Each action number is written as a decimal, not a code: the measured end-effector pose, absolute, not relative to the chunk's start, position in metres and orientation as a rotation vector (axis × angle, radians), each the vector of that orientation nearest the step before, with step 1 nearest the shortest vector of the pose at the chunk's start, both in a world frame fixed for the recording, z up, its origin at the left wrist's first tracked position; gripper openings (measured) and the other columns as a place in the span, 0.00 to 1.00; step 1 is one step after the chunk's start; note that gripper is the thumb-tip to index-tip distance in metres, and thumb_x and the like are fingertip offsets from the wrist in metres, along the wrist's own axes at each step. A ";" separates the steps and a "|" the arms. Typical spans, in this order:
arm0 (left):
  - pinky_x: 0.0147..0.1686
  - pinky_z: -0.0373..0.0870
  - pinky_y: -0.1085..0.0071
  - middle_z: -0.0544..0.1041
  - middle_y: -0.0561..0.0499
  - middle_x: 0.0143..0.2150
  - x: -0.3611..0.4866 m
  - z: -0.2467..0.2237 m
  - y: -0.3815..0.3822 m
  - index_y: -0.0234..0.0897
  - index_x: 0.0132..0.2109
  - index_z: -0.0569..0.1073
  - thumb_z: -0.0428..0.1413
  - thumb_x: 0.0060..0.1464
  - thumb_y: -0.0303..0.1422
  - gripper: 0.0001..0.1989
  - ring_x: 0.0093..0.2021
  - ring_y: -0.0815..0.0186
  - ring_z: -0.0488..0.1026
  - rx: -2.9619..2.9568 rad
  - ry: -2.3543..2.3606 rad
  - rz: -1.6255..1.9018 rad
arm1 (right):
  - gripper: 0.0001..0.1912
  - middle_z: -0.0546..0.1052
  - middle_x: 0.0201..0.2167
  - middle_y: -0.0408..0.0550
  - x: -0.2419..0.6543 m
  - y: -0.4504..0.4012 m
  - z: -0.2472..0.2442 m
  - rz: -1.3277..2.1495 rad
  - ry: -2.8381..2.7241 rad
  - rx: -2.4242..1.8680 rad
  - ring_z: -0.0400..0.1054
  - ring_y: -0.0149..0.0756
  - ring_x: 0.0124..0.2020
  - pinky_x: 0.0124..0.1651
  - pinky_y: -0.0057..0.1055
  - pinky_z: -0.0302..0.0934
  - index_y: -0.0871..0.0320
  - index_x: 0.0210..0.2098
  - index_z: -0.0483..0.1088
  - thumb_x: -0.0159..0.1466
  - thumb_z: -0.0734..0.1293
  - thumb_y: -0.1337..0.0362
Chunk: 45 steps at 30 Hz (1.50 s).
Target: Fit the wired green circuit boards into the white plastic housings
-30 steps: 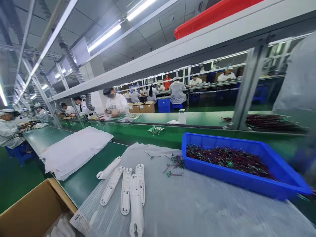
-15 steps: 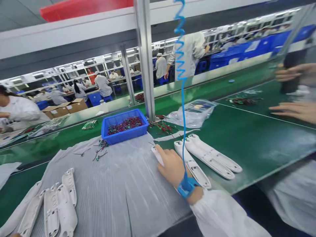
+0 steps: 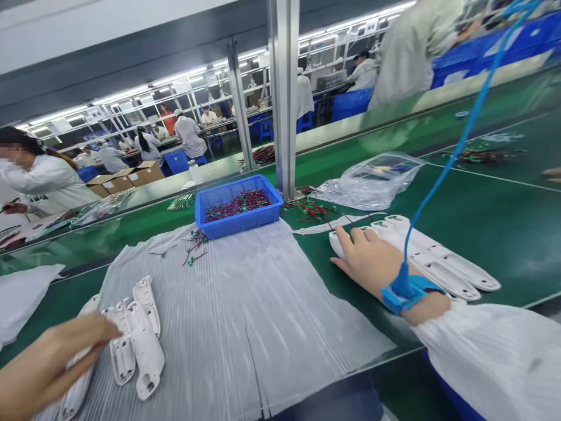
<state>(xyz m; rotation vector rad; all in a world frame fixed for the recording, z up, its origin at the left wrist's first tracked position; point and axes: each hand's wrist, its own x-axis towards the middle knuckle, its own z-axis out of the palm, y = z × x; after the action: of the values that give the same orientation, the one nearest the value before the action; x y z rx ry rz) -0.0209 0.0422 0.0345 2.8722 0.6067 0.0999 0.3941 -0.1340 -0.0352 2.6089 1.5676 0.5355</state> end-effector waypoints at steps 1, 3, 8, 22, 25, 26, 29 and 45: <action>0.36 0.65 0.73 0.75 0.51 0.35 -0.014 0.037 0.055 0.40 0.37 0.72 0.41 0.55 0.31 0.14 0.36 0.65 0.70 2.806 0.710 0.056 | 0.28 0.70 0.39 0.69 0.381 -0.126 -0.026 0.554 1.623 2.586 0.63 0.50 0.42 0.43 0.40 0.56 0.79 0.53 0.57 0.61 0.58 0.61; 0.39 0.64 0.69 0.75 0.48 0.36 0.006 0.037 0.085 0.37 0.36 0.72 0.45 0.52 0.32 0.12 0.38 0.62 0.69 2.658 0.848 0.057 | 0.26 0.69 0.42 0.64 0.340 -0.105 -0.008 0.515 1.875 2.527 0.63 0.48 0.45 0.46 0.38 0.57 0.74 0.53 0.58 0.60 0.61 0.62; 0.34 0.66 0.71 0.72 0.49 0.31 0.072 0.012 0.140 0.32 0.35 0.70 0.48 0.48 0.30 0.08 0.34 0.65 0.69 2.302 0.972 0.088 | 0.12 0.75 0.34 0.50 0.211 -0.042 0.011 0.045 2.483 2.227 0.70 0.40 0.34 0.33 0.32 0.64 0.62 0.39 0.68 0.58 0.61 0.62; 0.20 0.65 0.78 0.67 0.56 0.27 0.134 -0.048 0.177 0.30 0.41 0.66 0.50 0.56 0.32 0.08 0.21 0.76 0.64 2.246 1.111 0.099 | 0.14 0.77 0.32 0.57 0.137 0.012 -0.018 -0.340 2.558 2.337 0.70 0.46 0.30 0.27 0.32 0.59 0.64 0.33 0.71 0.53 0.59 0.62; 0.21 0.65 0.78 0.67 0.56 0.25 0.134 -0.047 0.180 0.30 0.39 0.67 0.50 0.56 0.32 0.08 0.21 0.76 0.64 2.234 1.110 0.067 | 0.12 0.75 0.31 0.59 0.164 -0.006 -0.009 -0.467 2.475 2.551 0.69 0.45 0.30 0.27 0.33 0.58 0.65 0.34 0.68 0.54 0.59 0.65; 0.21 0.66 0.78 0.67 0.56 0.25 0.133 -0.047 0.181 0.30 0.39 0.67 0.49 0.56 0.32 0.08 0.20 0.76 0.64 2.226 1.110 0.056 | 0.11 0.75 0.31 0.58 0.177 -0.013 -0.007 -0.525 2.428 2.641 0.69 0.44 0.30 0.28 0.32 0.58 0.65 0.34 0.67 0.55 0.58 0.66; 0.21 0.66 0.78 0.67 0.57 0.25 0.132 -0.050 0.185 0.30 0.38 0.66 0.49 0.56 0.30 0.07 0.20 0.76 0.64 2.207 1.103 0.053 | 0.08 0.72 0.26 0.50 0.220 -0.035 -0.006 -0.780 2.326 2.856 0.68 0.35 0.26 0.25 0.28 0.57 0.62 0.32 0.61 0.60 0.52 0.67; 0.32 0.67 0.71 0.68 0.56 0.23 0.117 -0.013 0.159 0.36 0.30 0.67 0.58 0.35 0.39 0.14 0.26 0.69 0.67 1.910 0.924 0.464 | 0.20 0.73 0.38 0.57 0.277 -0.214 -0.056 0.615 1.841 3.043 0.70 0.44 0.37 0.34 0.36 0.66 0.64 0.45 0.64 0.61 0.56 0.54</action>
<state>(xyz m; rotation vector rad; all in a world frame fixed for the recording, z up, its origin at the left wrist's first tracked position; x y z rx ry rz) 0.1169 0.1587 -0.0126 1.9095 0.9243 0.4645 0.2770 -0.2140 -0.0556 3.0431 1.8407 0.6146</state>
